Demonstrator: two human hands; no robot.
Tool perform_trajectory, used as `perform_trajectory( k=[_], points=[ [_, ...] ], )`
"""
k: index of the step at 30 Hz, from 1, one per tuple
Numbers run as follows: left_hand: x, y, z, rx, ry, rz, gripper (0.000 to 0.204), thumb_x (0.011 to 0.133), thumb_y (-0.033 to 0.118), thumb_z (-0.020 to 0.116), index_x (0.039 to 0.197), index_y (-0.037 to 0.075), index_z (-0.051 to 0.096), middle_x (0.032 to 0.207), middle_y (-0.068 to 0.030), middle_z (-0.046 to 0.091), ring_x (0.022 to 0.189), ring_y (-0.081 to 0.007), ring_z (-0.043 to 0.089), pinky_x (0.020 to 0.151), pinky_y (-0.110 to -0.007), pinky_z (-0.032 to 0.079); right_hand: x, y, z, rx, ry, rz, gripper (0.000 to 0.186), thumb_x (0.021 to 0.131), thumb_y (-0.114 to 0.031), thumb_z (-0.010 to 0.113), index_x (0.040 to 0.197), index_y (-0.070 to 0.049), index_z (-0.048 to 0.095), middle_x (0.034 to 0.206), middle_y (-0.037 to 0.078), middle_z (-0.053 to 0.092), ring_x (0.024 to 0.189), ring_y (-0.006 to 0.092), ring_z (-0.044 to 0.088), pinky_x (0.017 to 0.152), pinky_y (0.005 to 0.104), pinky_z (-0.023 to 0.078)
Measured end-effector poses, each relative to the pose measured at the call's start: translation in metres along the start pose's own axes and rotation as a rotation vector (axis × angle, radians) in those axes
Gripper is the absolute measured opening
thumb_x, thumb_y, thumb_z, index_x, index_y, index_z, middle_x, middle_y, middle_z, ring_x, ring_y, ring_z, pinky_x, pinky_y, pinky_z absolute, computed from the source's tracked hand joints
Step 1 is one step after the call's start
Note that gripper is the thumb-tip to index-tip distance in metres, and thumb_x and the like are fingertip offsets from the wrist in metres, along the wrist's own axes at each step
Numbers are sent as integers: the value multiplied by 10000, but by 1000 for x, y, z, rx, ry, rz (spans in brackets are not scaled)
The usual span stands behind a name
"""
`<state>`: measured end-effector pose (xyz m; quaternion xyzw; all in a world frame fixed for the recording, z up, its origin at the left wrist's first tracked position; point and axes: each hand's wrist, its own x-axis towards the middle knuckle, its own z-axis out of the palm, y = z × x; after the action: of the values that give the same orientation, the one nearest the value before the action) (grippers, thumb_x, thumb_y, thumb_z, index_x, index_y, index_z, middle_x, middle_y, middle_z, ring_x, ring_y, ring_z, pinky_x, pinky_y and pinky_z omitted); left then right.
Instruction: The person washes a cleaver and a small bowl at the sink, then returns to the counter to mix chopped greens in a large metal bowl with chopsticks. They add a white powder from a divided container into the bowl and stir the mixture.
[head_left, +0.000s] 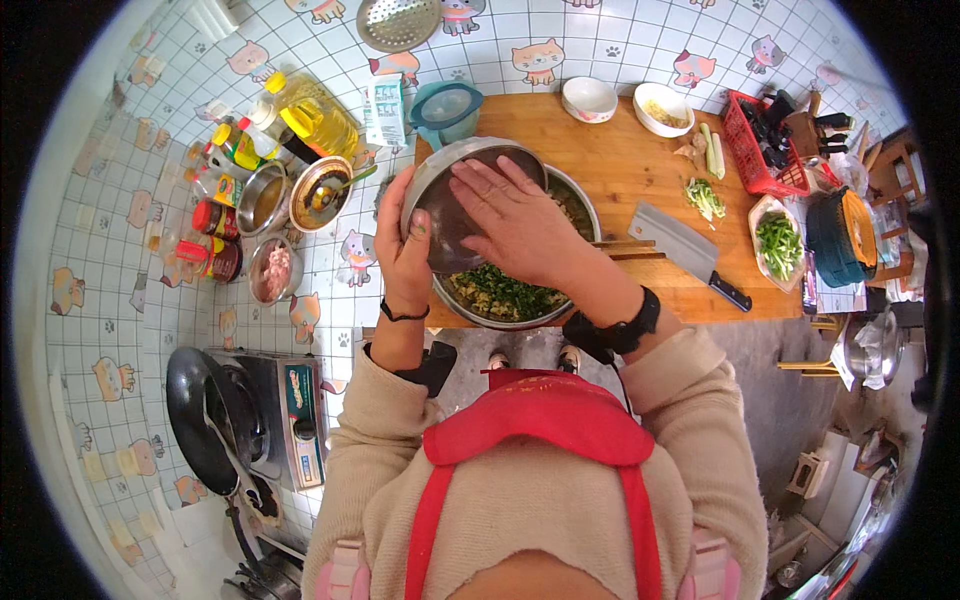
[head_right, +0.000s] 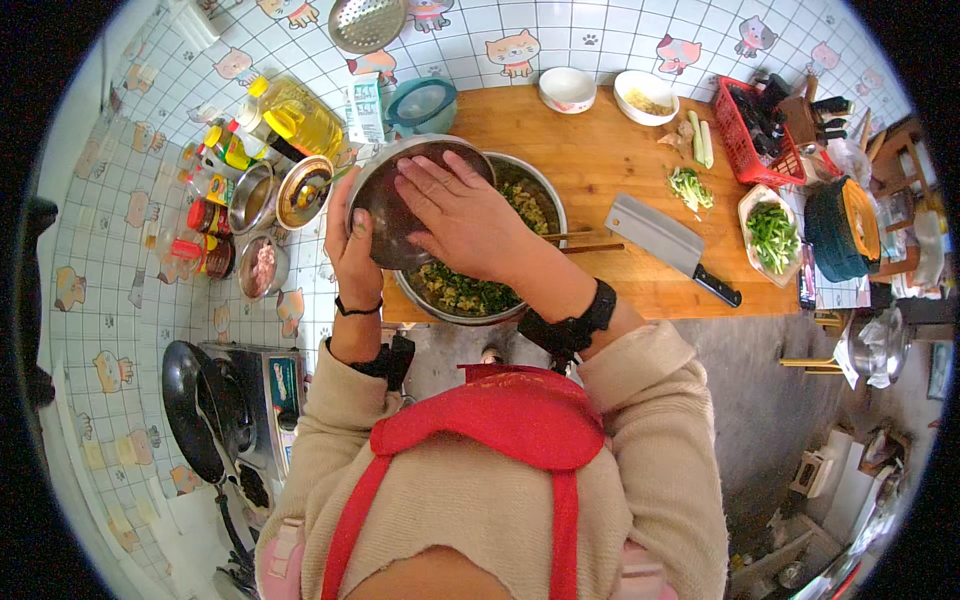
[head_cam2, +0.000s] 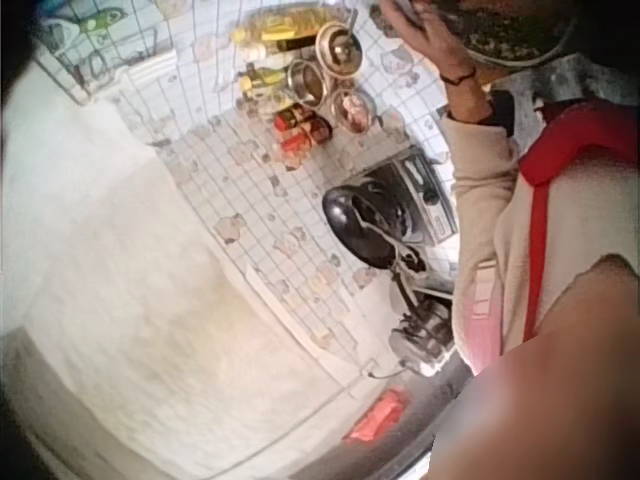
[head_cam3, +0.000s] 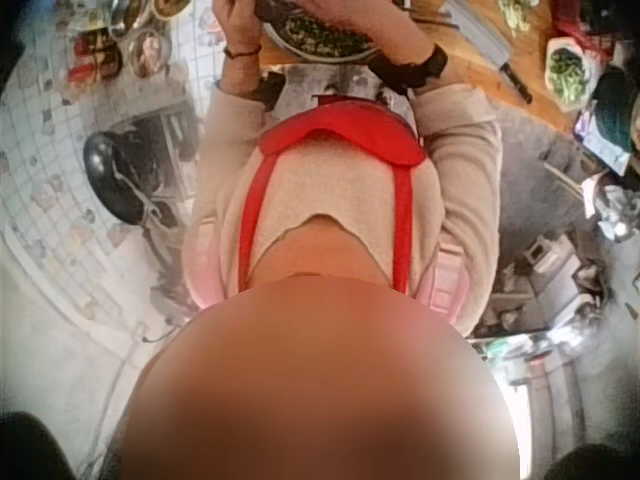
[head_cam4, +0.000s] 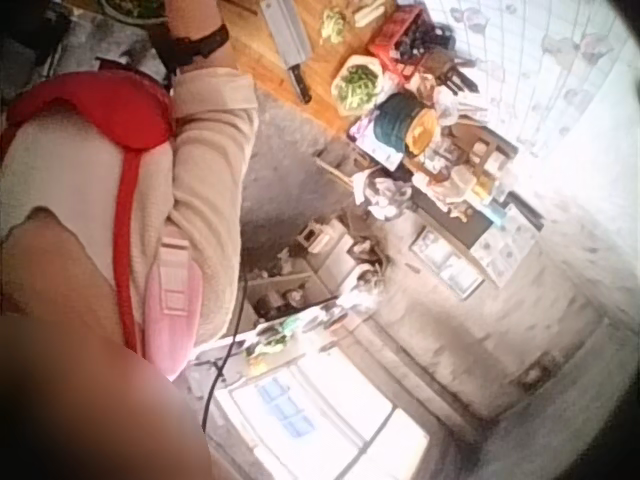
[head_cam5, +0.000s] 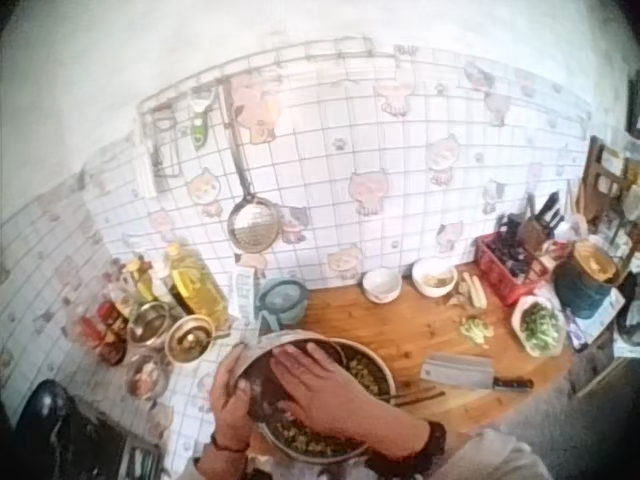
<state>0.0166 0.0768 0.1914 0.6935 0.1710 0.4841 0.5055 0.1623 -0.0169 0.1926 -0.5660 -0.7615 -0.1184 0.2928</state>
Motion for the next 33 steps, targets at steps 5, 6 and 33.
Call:
perform_trajectory(
  k=[5, 6, 33],
  points=[
    [0, 2, 2, -23, 66, 27, 488, 889, 266, 491, 1255, -37, 381, 1234, -131, 441, 1106, -197, 437, 943, -304, 333, -5, -3, -2, 109, -332, -40, 523, 780, -296, 575, 1188, 9, 454, 1255, 151, 444, 1182, 255, 404, 1038, 414, 231],
    [0, 3, 2, -20, 49, 17, 489, 890, 268, 490, 1256, -37, 380, 1236, -132, 439, 1108, -198, 435, 944, -305, 333, -6, -2, -3, 145, -510, -2, 535, 773, -282, 589, 1197, 10, 443, 1269, 152, 431, 1190, 252, 396, 1041, 417, 231],
    [-15, -25, 3, 168, 141, 200, 480, 916, 235, 403, 1283, -69, 345, 1249, -200, 438, 1118, -256, 455, 944, -341, 361, -38, -5, -5, 439, -70, 108, 314, 830, -197, 513, 1069, 7, 525, 1099, 152, 545, 1039, 314, 499, 975, 447, 332]
  ],
)
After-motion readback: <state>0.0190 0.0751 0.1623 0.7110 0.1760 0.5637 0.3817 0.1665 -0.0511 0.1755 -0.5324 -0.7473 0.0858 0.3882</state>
